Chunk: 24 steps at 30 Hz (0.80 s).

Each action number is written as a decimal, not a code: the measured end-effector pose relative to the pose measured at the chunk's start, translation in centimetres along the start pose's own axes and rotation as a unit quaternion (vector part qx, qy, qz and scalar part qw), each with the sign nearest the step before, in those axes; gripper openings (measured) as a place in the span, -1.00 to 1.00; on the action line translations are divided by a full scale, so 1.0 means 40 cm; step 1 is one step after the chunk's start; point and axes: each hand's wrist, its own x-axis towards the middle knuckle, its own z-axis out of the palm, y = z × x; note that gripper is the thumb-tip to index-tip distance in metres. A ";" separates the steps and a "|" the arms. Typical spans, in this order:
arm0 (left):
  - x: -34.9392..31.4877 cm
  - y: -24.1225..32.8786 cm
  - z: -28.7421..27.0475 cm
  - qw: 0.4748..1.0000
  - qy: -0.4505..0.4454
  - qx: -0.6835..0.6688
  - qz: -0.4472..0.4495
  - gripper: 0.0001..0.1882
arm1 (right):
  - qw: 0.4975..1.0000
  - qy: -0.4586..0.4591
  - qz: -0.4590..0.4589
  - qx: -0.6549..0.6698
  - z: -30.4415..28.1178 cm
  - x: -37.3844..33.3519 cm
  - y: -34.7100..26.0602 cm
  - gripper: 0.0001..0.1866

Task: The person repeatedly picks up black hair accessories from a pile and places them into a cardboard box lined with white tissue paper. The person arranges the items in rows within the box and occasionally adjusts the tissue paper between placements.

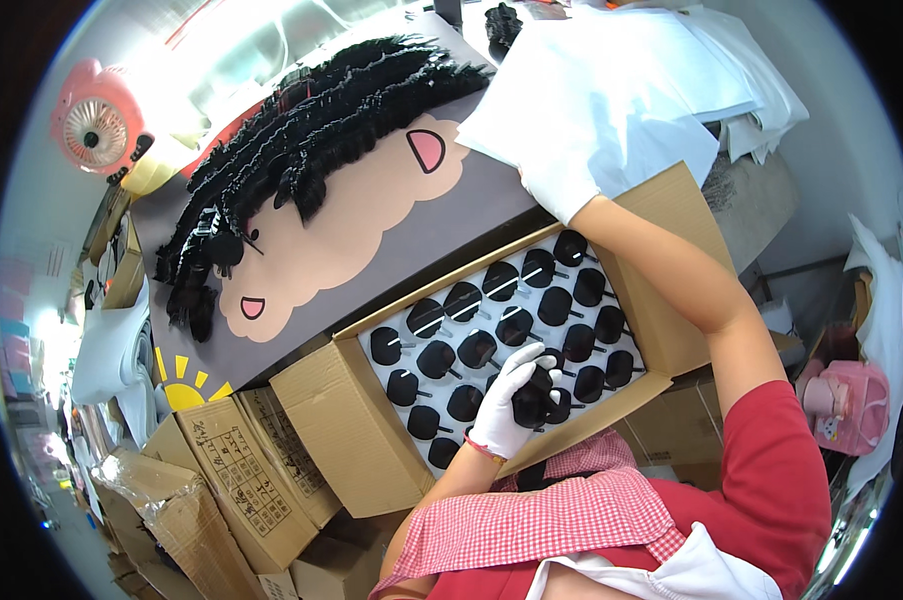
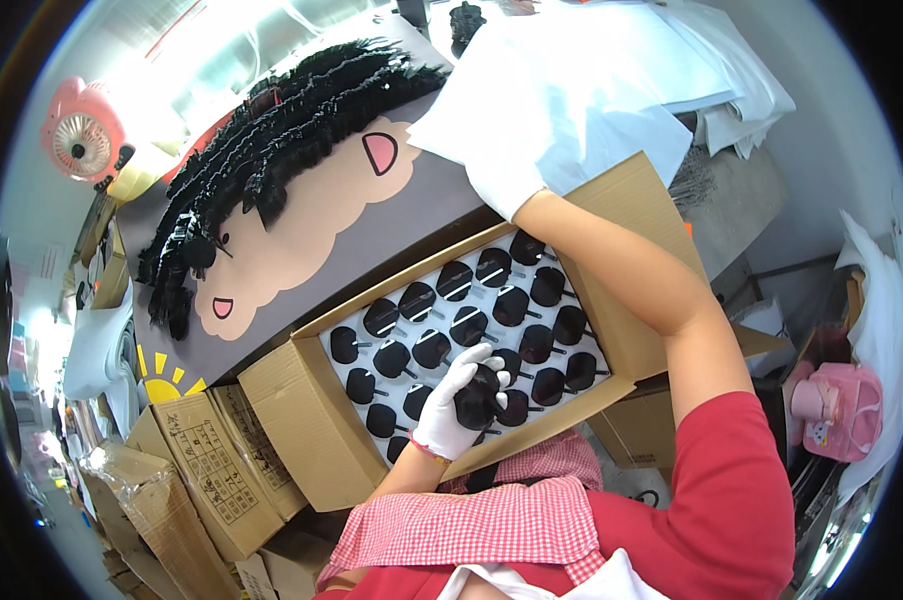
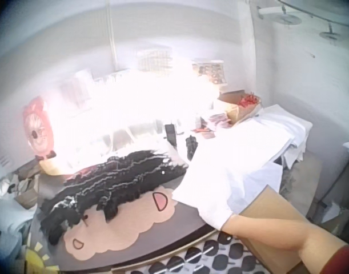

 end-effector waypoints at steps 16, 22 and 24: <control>-0.055 0.022 -0.033 0.998 0.024 -0.016 0.057 -0.55 | 0.689 0.120 0.336 0.631 -0.062 0.116 0.231 -0.60; -0.132 0.073 -0.089 0.990 0.029 -0.108 0.089 -0.67 | 0.488 -0.028 0.007 0.872 -0.387 0.057 0.006 -0.27; -0.161 0.084 -0.130 0.991 0.003 -0.072 0.114 -0.67 | 0.625 -0.158 -0.049 0.763 -0.414 -0.034 0.003 -0.23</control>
